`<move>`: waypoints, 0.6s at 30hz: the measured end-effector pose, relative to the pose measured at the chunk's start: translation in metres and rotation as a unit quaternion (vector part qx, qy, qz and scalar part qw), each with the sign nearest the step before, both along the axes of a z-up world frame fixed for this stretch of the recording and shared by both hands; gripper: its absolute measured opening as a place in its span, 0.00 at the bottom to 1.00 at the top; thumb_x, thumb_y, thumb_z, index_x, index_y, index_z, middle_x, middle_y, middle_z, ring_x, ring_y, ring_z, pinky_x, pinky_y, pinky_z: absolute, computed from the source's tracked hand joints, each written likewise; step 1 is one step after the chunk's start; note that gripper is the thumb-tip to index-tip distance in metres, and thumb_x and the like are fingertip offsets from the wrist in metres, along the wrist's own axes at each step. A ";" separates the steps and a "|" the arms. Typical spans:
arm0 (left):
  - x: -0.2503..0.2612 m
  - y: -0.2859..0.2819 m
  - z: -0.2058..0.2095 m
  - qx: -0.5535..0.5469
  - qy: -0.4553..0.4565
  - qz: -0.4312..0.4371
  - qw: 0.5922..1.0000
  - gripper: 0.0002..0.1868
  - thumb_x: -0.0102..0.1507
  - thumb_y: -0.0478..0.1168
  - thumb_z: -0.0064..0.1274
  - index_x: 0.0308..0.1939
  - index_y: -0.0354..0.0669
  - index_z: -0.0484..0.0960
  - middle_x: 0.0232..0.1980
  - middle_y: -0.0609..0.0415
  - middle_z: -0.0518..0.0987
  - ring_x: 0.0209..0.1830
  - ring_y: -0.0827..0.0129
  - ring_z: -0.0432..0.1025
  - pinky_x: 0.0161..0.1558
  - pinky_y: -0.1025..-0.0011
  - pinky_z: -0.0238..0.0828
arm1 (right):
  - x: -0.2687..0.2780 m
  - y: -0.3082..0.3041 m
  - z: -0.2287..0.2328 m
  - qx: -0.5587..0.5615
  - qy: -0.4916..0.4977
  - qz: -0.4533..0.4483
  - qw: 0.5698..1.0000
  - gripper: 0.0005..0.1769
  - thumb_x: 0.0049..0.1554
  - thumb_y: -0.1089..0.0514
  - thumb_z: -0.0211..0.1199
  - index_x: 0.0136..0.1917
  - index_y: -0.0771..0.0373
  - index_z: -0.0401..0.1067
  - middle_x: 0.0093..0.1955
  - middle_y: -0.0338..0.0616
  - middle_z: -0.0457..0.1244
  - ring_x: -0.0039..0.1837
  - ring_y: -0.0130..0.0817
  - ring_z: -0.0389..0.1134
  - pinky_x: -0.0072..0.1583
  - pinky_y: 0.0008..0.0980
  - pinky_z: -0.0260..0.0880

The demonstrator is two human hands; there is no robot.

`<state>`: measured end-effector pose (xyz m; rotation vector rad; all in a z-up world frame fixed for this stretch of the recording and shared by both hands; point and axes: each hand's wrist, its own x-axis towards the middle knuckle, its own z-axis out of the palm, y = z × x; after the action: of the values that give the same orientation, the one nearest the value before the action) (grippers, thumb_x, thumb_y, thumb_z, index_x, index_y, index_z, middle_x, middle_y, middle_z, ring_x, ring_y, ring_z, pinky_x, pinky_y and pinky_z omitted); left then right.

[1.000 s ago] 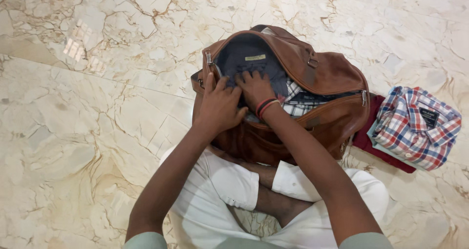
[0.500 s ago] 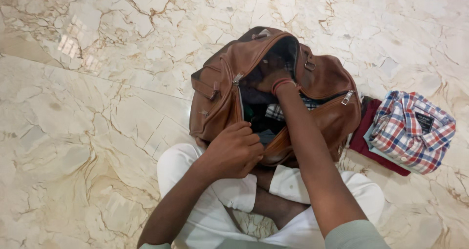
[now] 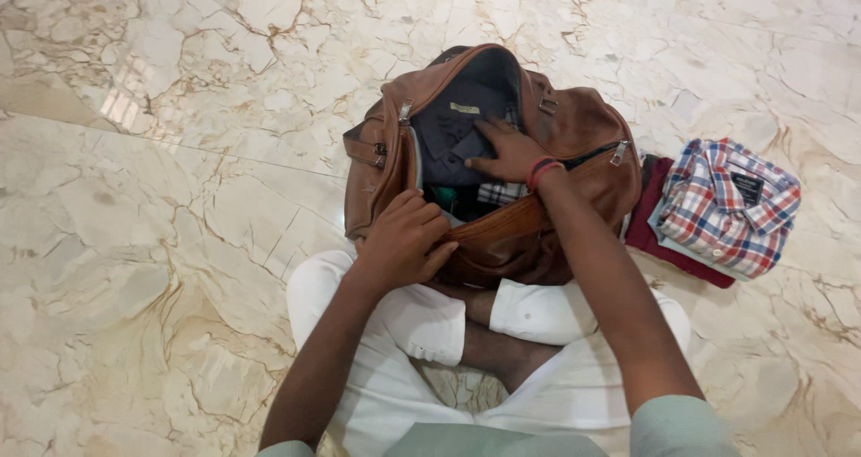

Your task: The person packs clothes into a brown leather bag by placing several folded shirts and a small dark pouch inside one by one, then zips the main compartment and side pocket closed.

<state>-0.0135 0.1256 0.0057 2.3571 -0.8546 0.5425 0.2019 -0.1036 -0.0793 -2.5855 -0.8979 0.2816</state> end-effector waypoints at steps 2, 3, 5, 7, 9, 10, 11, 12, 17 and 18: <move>0.000 0.003 0.002 0.008 0.012 -0.001 1.000 0.12 0.58 0.44 0.64 0.33 0.41 0.79 0.35 0.51 0.73 0.43 0.56 0.70 0.64 0.58 0.64 | -0.030 -0.043 0.025 0.139 0.038 -0.019 0.989 0.37 0.59 0.37 0.63 0.73 0.60 0.66 0.71 0.53 0.65 0.72 0.44 0.66 0.69 0.40 0.67; 0.001 0.003 0.004 0.016 0.016 -0.003 1.000 0.12 0.58 0.44 0.64 0.32 0.41 0.79 0.35 0.51 0.73 0.43 0.56 0.70 0.64 0.58 0.64 | -0.046 -0.069 0.039 0.181 0.009 -0.015 0.983 0.34 0.60 0.41 0.64 0.72 0.61 0.68 0.68 0.52 0.67 0.70 0.42 0.69 0.68 0.40 0.68; 0.001 0.001 0.006 0.031 0.018 -0.003 0.999 0.13 0.58 0.46 0.63 0.32 0.41 0.79 0.34 0.51 0.73 0.42 0.56 0.71 0.64 0.58 0.64 | -0.083 -0.126 0.056 0.222 -0.049 -0.065 0.972 0.30 0.60 0.46 0.67 0.70 0.63 0.71 0.65 0.51 0.69 0.68 0.41 0.70 0.68 0.39 0.69; 0.007 -0.005 0.009 0.041 0.006 -0.005 0.999 0.15 0.59 0.49 0.63 0.31 0.42 0.80 0.33 0.51 0.74 0.42 0.57 0.71 0.62 0.57 0.64 | -0.107 -0.185 0.061 0.161 -0.167 -0.138 0.963 0.34 0.58 0.45 0.70 0.71 0.62 0.69 0.71 0.52 0.65 0.73 0.46 0.66 0.73 0.43 0.66; 0.010 -0.018 0.009 0.057 0.021 -0.001 0.998 0.15 0.59 0.51 0.62 0.34 0.42 0.81 0.33 0.51 0.76 0.40 0.57 0.71 0.58 0.58 0.65 | -0.128 -0.236 0.046 0.018 -0.264 -0.197 0.944 0.46 0.50 0.41 0.75 0.74 0.62 0.64 0.77 0.57 0.58 0.78 0.55 0.59 0.75 0.54 0.61; 0.013 -0.024 0.009 0.065 0.026 0.006 0.998 0.16 0.60 0.51 0.61 0.36 0.42 0.82 0.34 0.51 0.77 0.40 0.57 0.72 0.56 0.58 0.65 | -0.139 -0.259 0.034 -0.059 -0.280 -0.234 0.929 0.54 0.44 0.39 0.77 0.75 0.63 0.62 0.78 0.60 0.55 0.79 0.60 0.56 0.73 0.60 0.59; 0.016 -0.032 0.009 0.091 0.054 0.012 0.994 0.18 0.58 0.52 0.61 0.35 0.41 0.81 0.33 0.51 0.77 0.39 0.56 0.72 0.52 0.57 0.66 | -0.149 -0.279 0.022 -0.136 -0.294 -0.270 0.907 0.62 0.37 0.37 0.80 0.76 0.64 0.60 0.79 0.63 0.52 0.79 0.65 0.53 0.72 0.65 0.57; 0.018 -0.042 0.006 0.117 0.083 0.020 0.989 0.19 0.57 0.54 0.62 0.35 0.40 0.81 0.32 0.50 0.78 0.37 0.55 0.72 0.48 0.57 0.66 | -0.155 -0.293 0.007 -0.173 -0.296 -0.273 0.899 0.65 0.34 0.36 0.80 0.77 0.63 0.58 0.80 0.62 0.51 0.80 0.64 0.51 0.71 0.68 0.55; 0.019 -0.091 -0.020 0.141 0.070 0.018 0.987 0.12 0.57 0.44 0.60 0.38 0.41 0.81 0.31 0.51 0.80 0.35 0.57 0.74 0.39 0.58 0.69 | -0.160 -0.328 -0.043 -0.183 -0.310 -0.292 0.886 0.63 0.37 0.39 0.81 0.79 0.59 0.58 0.81 0.57 0.52 0.80 0.63 0.53 0.69 0.64 0.59; 0.017 -0.097 -0.024 0.161 0.061 0.009 0.985 0.08 0.58 0.40 0.58 0.39 0.43 0.81 0.32 0.52 0.80 0.35 0.58 0.74 0.38 0.59 0.69 | -0.157 -0.331 -0.046 -0.179 -0.312 -0.272 0.893 0.61 0.40 0.41 0.81 0.80 0.58 0.58 0.80 0.55 0.52 0.80 0.61 0.54 0.70 0.61 0.61</move>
<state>0.0032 0.0282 -0.0180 2.6596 -0.9217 0.2783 0.0451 -0.4350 -0.1252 -3.1983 -0.2551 -0.6335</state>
